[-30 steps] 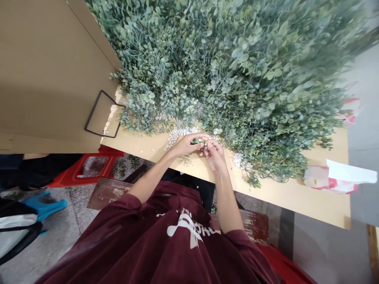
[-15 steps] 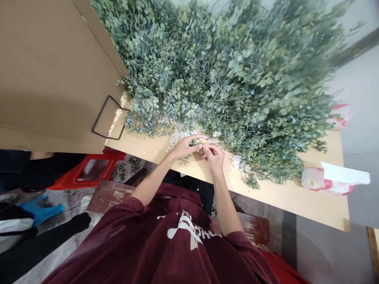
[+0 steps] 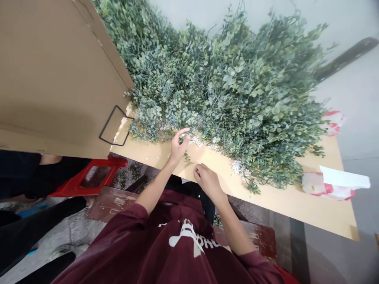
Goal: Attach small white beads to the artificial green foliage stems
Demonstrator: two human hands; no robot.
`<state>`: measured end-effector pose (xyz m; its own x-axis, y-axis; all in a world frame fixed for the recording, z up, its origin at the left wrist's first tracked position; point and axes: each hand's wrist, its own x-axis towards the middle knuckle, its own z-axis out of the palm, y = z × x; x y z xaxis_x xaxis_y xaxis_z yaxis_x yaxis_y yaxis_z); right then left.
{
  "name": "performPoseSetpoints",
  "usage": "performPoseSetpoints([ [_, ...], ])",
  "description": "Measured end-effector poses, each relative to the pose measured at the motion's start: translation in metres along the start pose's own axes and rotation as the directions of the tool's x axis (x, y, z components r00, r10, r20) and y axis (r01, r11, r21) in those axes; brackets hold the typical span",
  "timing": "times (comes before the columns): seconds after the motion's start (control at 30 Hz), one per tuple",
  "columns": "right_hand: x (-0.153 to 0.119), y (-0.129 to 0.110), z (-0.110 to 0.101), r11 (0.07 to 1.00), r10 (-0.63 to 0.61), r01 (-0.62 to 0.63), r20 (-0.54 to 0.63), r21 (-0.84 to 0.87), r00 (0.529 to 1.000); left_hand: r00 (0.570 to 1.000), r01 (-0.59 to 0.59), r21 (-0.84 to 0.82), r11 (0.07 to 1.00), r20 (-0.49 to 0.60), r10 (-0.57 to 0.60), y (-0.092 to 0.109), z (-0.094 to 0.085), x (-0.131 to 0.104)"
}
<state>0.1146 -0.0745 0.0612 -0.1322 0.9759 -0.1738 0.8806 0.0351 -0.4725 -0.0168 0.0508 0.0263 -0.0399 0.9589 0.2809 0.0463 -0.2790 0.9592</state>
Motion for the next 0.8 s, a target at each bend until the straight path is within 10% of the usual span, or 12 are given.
performPoseSetpoints([
  [0.17, 0.007, 0.007, 0.002, 0.967, -0.023, 0.038, -0.063, 0.250, 0.998, 0.998, -0.068, 0.050, 0.996, -0.009, 0.068, 0.001, 0.000, -0.002],
  [0.4, 0.013, 0.013, 0.014, 0.678, 0.125, -0.054, -0.043, 0.733, 0.991, 0.997, -0.078, 0.050, 0.996, 0.007, 0.077, 0.004, 0.000, -0.002],
  [0.8, 0.040, 0.001, 0.032, 0.365, 0.231, -0.151, 0.068, 0.919, 0.971, 0.999, -0.039, -0.123, 0.992, -0.028, 0.036, 0.000, -0.001, -0.008],
])
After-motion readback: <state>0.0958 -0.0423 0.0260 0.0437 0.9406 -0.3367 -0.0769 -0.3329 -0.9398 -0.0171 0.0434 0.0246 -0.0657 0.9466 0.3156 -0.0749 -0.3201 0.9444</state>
